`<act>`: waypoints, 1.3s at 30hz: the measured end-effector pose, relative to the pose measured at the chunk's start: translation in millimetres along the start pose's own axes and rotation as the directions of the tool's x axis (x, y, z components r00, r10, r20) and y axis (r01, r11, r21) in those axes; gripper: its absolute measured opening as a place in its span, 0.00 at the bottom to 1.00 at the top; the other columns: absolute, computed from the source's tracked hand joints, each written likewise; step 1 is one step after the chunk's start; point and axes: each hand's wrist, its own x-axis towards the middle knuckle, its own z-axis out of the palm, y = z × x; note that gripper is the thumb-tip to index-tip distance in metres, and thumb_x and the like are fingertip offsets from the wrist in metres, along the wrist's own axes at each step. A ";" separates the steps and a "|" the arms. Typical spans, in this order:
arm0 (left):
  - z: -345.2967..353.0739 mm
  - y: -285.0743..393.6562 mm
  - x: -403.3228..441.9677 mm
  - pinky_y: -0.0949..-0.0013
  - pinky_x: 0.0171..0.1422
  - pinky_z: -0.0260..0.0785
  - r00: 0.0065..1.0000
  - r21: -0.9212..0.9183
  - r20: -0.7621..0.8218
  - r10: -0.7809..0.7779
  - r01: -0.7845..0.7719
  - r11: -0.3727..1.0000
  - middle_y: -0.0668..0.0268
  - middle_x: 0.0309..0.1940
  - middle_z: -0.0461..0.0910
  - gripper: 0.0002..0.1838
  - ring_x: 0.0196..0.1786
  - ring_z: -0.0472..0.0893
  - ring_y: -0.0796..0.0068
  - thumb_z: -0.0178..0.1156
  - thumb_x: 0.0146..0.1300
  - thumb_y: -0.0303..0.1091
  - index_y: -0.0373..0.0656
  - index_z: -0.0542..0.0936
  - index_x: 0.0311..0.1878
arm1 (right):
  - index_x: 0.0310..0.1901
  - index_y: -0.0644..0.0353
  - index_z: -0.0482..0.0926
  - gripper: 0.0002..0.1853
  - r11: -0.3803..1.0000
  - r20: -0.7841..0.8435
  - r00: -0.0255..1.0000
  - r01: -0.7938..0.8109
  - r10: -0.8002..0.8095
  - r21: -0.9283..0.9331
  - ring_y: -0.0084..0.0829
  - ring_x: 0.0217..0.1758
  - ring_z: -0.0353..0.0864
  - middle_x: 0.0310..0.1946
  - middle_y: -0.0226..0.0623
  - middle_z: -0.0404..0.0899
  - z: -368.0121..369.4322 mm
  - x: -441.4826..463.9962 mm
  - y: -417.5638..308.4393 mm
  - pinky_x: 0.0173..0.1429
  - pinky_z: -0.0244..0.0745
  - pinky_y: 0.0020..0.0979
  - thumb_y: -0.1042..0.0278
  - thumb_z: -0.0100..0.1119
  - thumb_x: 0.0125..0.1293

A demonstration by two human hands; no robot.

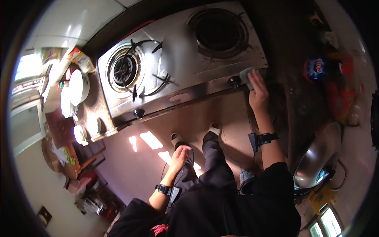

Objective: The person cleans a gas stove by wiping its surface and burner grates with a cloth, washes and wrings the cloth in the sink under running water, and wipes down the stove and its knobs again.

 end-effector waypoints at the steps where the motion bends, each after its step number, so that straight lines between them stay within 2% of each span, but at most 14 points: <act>1: 1.4 -2.5 1.6 0.78 0.38 0.69 1.000 0.021 -0.008 -0.010 0.010 1.000 0.73 0.27 0.72 0.14 0.31 0.73 0.85 0.43 0.78 0.35 0.41 0.79 0.48 | 0.61 0.60 0.77 0.32 0.999 -0.054 0.998 -0.032 0.033 0.023 0.46 0.71 0.69 0.65 0.47 0.72 0.9 8.0 -4.9 0.72 0.68 0.41 0.90 0.43 0.54; 3: 3.0 -4.2 0.7 0.78 0.37 0.69 0.999 -0.028 -0.019 0.028 -0.029 0.999 0.73 0.27 0.73 0.13 0.30 0.73 0.84 0.46 0.77 0.35 0.41 0.79 0.47 | 0.61 0.61 0.77 0.30 0.990 -0.040 0.989 -0.140 0.140 0.002 0.45 0.71 0.69 0.64 0.46 0.73 11.5 15.3 -39.2 0.71 0.68 0.41 0.89 0.45 0.55; 4: 2.1 4.2 -0.8 0.78 0.37 0.69 0.999 -0.034 -0.039 0.032 -0.033 0.999 0.73 0.27 0.73 0.13 0.30 0.73 0.84 0.46 0.77 0.35 0.41 0.79 0.47 | 0.60 0.61 0.77 0.30 0.994 0.000 0.995 -0.096 0.096 0.047 0.45 0.70 0.69 0.64 0.46 0.74 21.5 15.0 -54.4 0.71 0.68 0.41 0.89 0.45 0.55; 7: -20.7 51.0 -10.5 0.76 0.35 0.69 0.968 0.181 -0.161 0.195 -0.165 0.970 0.71 0.25 0.75 0.08 0.29 0.75 0.83 0.52 0.74 0.33 0.40 0.78 0.46 | 0.60 0.62 0.78 0.30 0.990 0.057 0.998 -0.024 0.017 0.140 0.44 0.70 0.70 0.63 0.46 0.75 55.2 6.0 -90.3 0.71 0.68 0.41 0.89 0.45 0.53; 10: -69.0 111.3 -1.6 0.72 0.37 0.71 0.827 0.478 -0.280 0.487 -0.320 0.818 0.66 0.31 0.77 0.07 0.33 0.79 0.77 0.57 0.71 0.33 0.40 0.78 0.42 | 0.58 0.62 0.79 0.30 0.968 0.082 0.995 0.030 -0.052 0.250 0.44 0.70 0.71 0.63 0.45 0.75 83.4 -10.0 -123.0 0.72 0.67 0.41 0.89 0.45 0.52; 12: -101.8 149.8 18.0 0.65 0.40 0.72 0.731 0.708 -0.326 0.600 -0.232 0.667 0.59 0.33 0.78 0.10 0.34 0.80 0.63 0.61 0.67 0.38 0.41 0.76 0.40 | 0.57 0.62 0.80 0.30 0.964 0.068 0.997 0.028 -0.048 0.266 0.44 0.69 0.71 0.62 0.45 0.76 95.5 -13.6 -137.4 0.72 0.67 0.41 0.89 0.44 0.52; 14: -124.7 185.8 43.5 0.58 0.40 0.71 0.645 0.882 -0.305 0.700 -0.087 0.464 0.59 0.30 0.76 0.16 0.34 0.77 0.57 0.63 0.64 0.47 0.43 0.76 0.40 | 0.56 0.62 0.81 0.29 0.963 0.028 1.000 0.003 -0.011 0.269 0.44 0.68 0.73 0.60 0.45 0.77 99.5 -12.6 -147.0 0.71 0.68 0.41 0.89 0.44 0.52; 16: -141.9 201.4 73.5 0.55 0.44 0.71 0.601 0.920 -0.267 0.753 -0.073 0.384 0.53 0.34 0.78 0.21 0.38 0.79 0.53 0.65 0.62 0.50 0.40 0.76 0.43 | 0.56 0.62 0.81 0.29 0.966 0.031 1.000 -0.004 -0.004 0.258 0.44 0.68 0.73 0.60 0.45 0.77 100.3 -13.8 -150.1 0.71 0.68 0.41 0.89 0.44 0.52; 19: -148.9 218.9 97.3 0.55 0.47 0.73 0.651 0.959 -0.148 0.745 -0.089 0.268 0.53 0.37 0.80 0.21 0.41 0.81 0.51 0.65 0.62 0.50 0.41 0.76 0.44 | 0.56 0.61 0.81 0.30 0.974 0.036 0.999 -0.023 0.015 0.227 0.44 0.68 0.72 0.60 0.44 0.78 99.3 -11.5 -154.1 0.71 0.67 0.41 0.89 0.43 0.51; 27: -174.8 216.3 125.3 0.52 0.43 0.72 0.708 0.969 0.029 0.705 -0.192 0.153 0.53 0.25 0.79 0.09 0.35 0.80 0.50 0.61 0.61 0.34 0.39 0.74 0.32 | 0.56 0.63 0.80 0.31 0.971 0.042 0.998 -0.049 0.040 0.234 0.43 0.71 0.70 0.61 0.45 0.77 102.8 -13.0 -155.2 0.73 0.65 0.38 0.89 0.40 0.51; 30: -197.5 214.4 142.8 0.52 0.41 0.71 0.533 0.929 0.187 0.825 -0.368 0.028 0.51 0.24 0.77 0.05 0.31 0.79 0.47 0.57 0.60 0.28 0.38 0.73 0.32 | 0.57 0.60 0.81 0.32 0.973 0.048 0.998 -0.048 0.038 0.226 0.44 0.70 0.71 0.61 0.44 0.77 101.1 -12.1 -156.0 0.72 0.67 0.40 0.90 0.41 0.49; 33: -225.5 241.4 132.0 0.53 0.41 0.71 0.496 0.912 0.223 0.839 -0.411 0.001 0.51 0.24 0.76 0.06 0.31 0.78 0.49 0.56 0.63 0.29 0.38 0.72 0.32 | 0.57 0.60 0.81 0.32 0.982 0.080 0.997 -0.037 0.023 0.183 0.44 0.70 0.71 0.61 0.45 0.77 97.2 -10.3 -157.5 0.71 0.68 0.40 0.90 0.41 0.50; 35: -244.2 254.5 123.2 0.53 0.42 0.70 0.594 0.958 0.160 0.788 -0.287 0.022 0.53 0.25 0.76 0.06 0.34 0.78 0.50 0.56 0.64 0.30 0.38 0.73 0.32 | 0.57 0.60 0.80 0.32 0.981 0.069 0.998 -0.023 0.010 0.191 0.44 0.70 0.71 0.61 0.45 0.77 97.6 -10.8 -156.6 0.71 0.69 0.40 0.89 0.41 0.50; 39: -299.8 243.8 143.4 0.56 0.44 0.69 0.444 0.932 0.255 0.859 -0.350 -0.096 0.54 0.24 0.74 0.06 0.32 0.76 0.51 0.55 0.64 0.29 0.40 0.73 0.31 | 0.57 0.61 0.80 0.31 0.983 0.088 0.996 -0.040 0.024 0.181 0.45 0.70 0.71 0.61 0.46 0.77 97.2 -9.6 -158.0 0.71 0.68 0.40 0.89 0.41 0.52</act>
